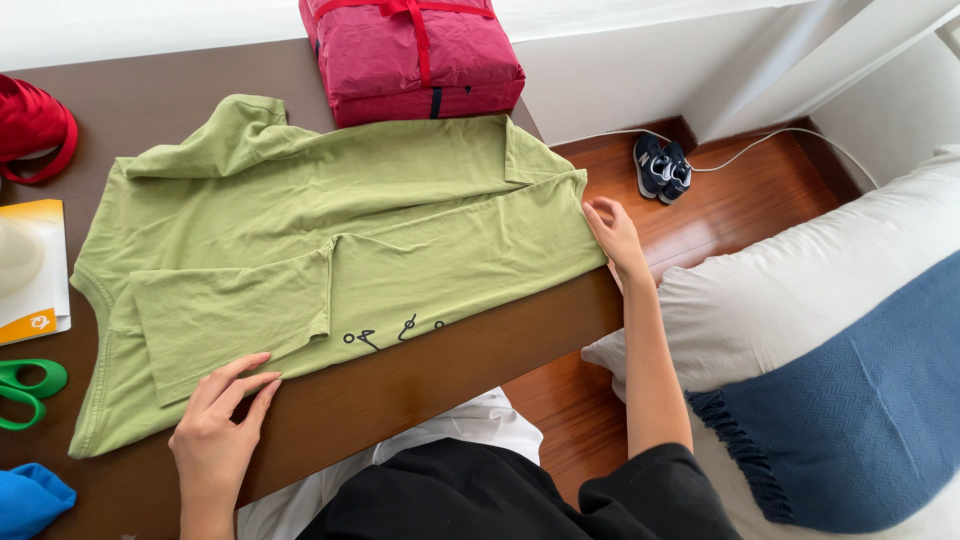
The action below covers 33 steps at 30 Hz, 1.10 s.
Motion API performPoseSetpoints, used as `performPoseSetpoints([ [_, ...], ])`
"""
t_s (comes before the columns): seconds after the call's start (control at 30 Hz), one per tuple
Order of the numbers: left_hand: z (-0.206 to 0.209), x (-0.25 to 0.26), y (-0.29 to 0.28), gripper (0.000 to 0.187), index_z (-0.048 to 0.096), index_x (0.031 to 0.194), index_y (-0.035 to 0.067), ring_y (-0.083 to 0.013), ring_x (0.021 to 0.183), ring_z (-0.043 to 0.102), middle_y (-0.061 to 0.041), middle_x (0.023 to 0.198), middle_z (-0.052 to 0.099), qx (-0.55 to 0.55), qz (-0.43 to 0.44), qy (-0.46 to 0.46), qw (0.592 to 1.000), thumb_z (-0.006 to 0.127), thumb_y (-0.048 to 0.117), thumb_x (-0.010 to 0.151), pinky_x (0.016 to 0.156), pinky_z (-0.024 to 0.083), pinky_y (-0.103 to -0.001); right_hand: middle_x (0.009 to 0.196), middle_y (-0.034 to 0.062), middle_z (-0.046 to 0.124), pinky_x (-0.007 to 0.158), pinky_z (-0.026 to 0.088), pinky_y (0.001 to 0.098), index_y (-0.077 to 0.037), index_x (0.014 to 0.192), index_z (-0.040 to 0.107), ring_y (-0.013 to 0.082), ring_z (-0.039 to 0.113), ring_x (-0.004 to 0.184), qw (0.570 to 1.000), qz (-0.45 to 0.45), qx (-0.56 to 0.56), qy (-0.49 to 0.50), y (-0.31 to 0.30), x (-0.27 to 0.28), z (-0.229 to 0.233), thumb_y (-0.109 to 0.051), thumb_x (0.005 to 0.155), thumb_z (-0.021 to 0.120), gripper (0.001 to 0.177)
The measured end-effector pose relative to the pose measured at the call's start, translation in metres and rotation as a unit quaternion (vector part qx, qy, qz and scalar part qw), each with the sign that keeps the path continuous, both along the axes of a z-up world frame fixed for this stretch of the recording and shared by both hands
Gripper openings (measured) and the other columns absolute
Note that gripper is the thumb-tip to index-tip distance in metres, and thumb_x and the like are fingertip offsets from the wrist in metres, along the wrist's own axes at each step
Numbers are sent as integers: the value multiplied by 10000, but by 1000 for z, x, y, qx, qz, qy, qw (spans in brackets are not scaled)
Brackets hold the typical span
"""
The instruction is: The person ties a red ribbon into a bow on a pink-wrapped gift, then folds a green t-shirt on the table. The person uses both hands to adjust the ribbon loops and folds the shirt in half multiple times.
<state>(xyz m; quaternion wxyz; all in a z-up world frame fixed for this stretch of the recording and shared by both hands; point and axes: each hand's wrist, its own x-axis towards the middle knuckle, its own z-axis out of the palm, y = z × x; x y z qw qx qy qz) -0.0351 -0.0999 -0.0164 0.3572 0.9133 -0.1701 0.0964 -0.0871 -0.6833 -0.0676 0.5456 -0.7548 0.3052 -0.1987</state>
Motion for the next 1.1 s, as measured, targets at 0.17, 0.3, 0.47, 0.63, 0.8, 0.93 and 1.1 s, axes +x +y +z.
performPoseSetpoints([
  [0.17, 1, -1, 1, 108, 762, 990, 139, -144, 1063, 684, 100, 1194, 716, -14, -11, -12, 1000, 767, 141, 882, 844, 558, -309, 1133, 117, 745, 850, 542, 285, 1, 1222, 687, 147, 684, 1000, 992, 45, -100, 62, -17, 37, 2, -314, 957, 750, 416],
  [0.3, 1, -1, 1, 102, 766, 976, 145, -139, 1053, 686, 108, 1187, 720, -9, -5, 1, 1000, 766, 140, 874, 813, 560, -302, 933, 42, 696, 753, 543, 295, -22, 1059, 724, 123, 649, 826, 971, 13, -237, 17, -27, 28, 9, -302, 949, 771, 305],
  [0.47, 1, -1, 1, 100, 763, 981, 139, -142, 1058, 682, 108, 1193, 718, 1, -4, -5, 1000, 768, 140, 881, 826, 559, -308, 688, 52, 417, 587, 347, 371, 30, 844, 485, 150, 361, 662, 972, -43, -232, -1, -37, 20, 13, -369, 1137, 647, 521],
  [0.63, 1, -1, 0, 96, 762, 980, 146, -143, 1054, 684, 112, 1188, 718, -7, -2, 8, 1000, 760, 137, 885, 813, 557, -307, 654, 112, 428, 583, 362, 374, 32, 865, 523, 195, 349, 609, 949, -17, -314, 28, -35, 28, 13, -379, 1110, 599, 484],
  [0.8, 2, 0, 2, 99, 758, 974, 145, -149, 1039, 684, 107, 1180, 718, -21, -4, 15, 1000, 760, 137, 875, 803, 552, -313, 700, 25, 549, 645, 412, 322, 6, 920, 639, 140, 455, 642, 967, 38, -227, 109, -53, 30, 12, -432, 1080, 562, 472],
  [0.93, 2, 0, 1, 91, 758, 961, 142, -148, 1025, 685, 107, 1167, 721, -25, -2, 25, 999, 761, 137, 870, 770, 548, -315, 818, -40, 580, 733, 488, 268, -27, 1030, 688, 76, 512, 743, 986, 112, 86, 93, -62, 3, 4, -479, 1116, 499, 497],
  [1.1, 5, 1, 2, 93, 757, 959, 139, -148, 1008, 683, 108, 1157, 724, -30, -3, 20, 999, 760, 141, 867, 776, 551, -312, 967, -30, 666, 793, 494, 228, -5, 1114, 639, 22, 584, 874, 985, 153, 45, 58, -55, -35, -1, -300, 1067, 597, 301],
])
